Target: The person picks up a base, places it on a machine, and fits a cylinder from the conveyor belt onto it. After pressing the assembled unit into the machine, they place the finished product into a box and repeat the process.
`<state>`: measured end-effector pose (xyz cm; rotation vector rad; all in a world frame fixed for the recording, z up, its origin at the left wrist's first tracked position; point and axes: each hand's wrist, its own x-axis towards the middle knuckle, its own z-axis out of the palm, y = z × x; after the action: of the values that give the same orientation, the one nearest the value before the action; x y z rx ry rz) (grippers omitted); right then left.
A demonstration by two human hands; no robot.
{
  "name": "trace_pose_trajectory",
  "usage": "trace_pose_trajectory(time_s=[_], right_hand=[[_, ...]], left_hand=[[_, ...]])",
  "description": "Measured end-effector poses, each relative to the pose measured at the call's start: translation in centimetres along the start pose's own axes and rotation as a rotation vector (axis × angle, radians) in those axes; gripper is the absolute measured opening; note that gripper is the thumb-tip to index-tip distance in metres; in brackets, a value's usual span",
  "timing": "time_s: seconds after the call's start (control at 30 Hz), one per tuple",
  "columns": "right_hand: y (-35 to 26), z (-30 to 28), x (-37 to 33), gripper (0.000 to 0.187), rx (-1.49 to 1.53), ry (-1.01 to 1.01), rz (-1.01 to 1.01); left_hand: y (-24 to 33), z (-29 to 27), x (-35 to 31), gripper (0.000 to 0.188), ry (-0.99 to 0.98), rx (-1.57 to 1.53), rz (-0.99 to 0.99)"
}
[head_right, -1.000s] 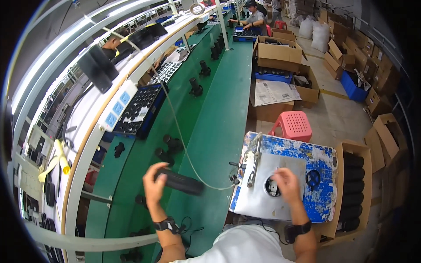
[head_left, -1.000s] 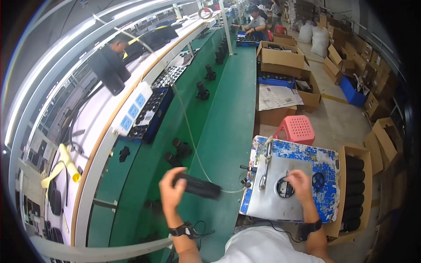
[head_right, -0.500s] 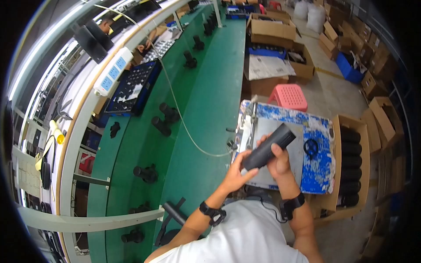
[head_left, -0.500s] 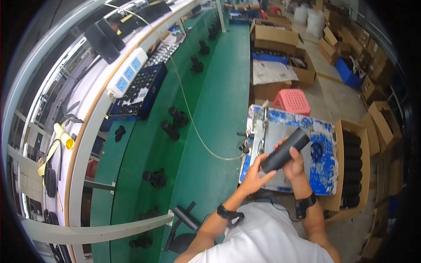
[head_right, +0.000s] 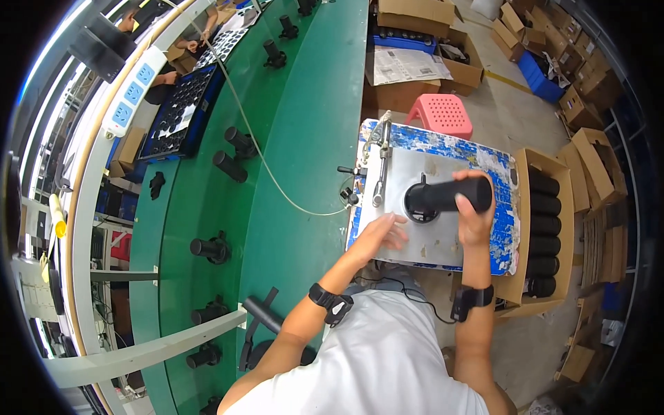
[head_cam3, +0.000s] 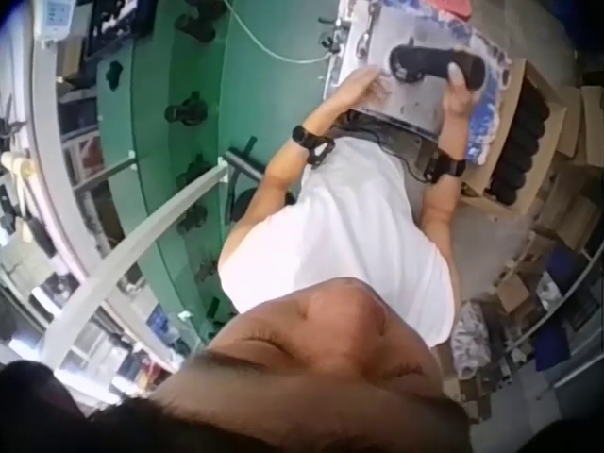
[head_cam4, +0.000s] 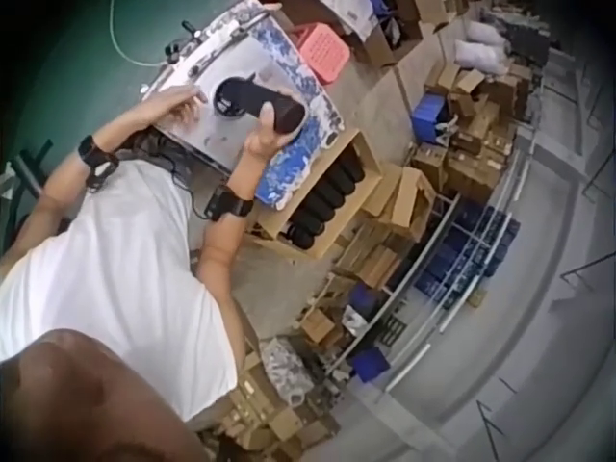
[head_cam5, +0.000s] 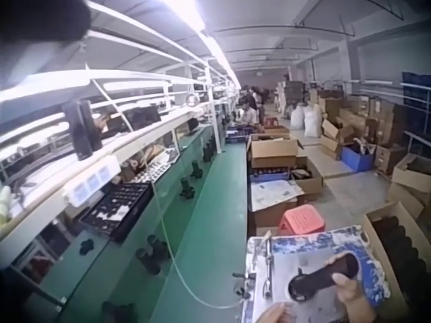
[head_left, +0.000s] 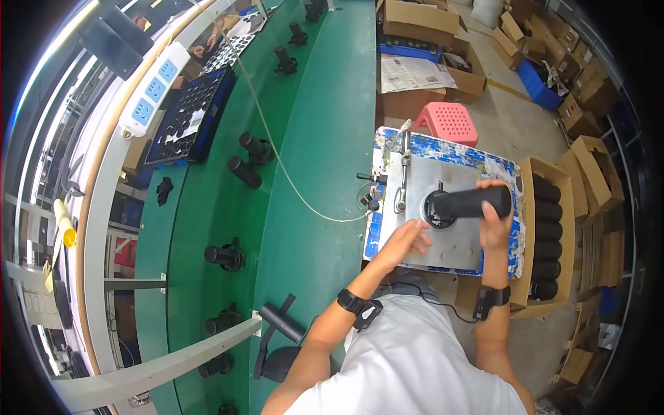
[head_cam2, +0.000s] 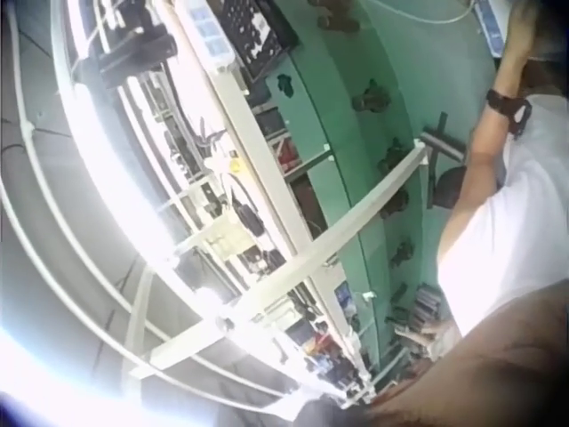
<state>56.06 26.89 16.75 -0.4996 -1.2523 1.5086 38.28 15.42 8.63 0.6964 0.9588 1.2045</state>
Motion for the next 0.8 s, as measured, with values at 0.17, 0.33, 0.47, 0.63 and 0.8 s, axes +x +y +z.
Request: trace_pose_trajectory(time_s=[0.17, 0.33, 0.47, 0.63, 0.8], right_hand=[[3.2, -0.8, 0.7, 0.041, -0.485, 0.057, -0.013], [5.7, -1.2, 1.0, 0.042, -0.453, 0.058, -0.015], [4.7, -1.8, 2.8, 0.044, -0.517, -0.186, 0.087], [5.5, -5.5, 3.8, 0.043, -0.111, 0.009, 0.282], [9.2, 0.2, -0.9, 0.044, -0.738, 0.032, -0.03]], left_hand=[[-4.9, -3.4, -0.4, 0.023, 0.064, 0.117, -0.092], [-5.7, -3.8, -0.3, 0.021, 0.09, 0.055, -0.011], [-6.3, -4.2, -0.3, 0.019, 0.078, 0.048, 0.022], [-6.0, -4.2, -0.6, 0.019, 0.054, 0.031, 0.031], [-6.0, -4.5, -1.0, 0.019, 0.059, -0.019, 0.054]])
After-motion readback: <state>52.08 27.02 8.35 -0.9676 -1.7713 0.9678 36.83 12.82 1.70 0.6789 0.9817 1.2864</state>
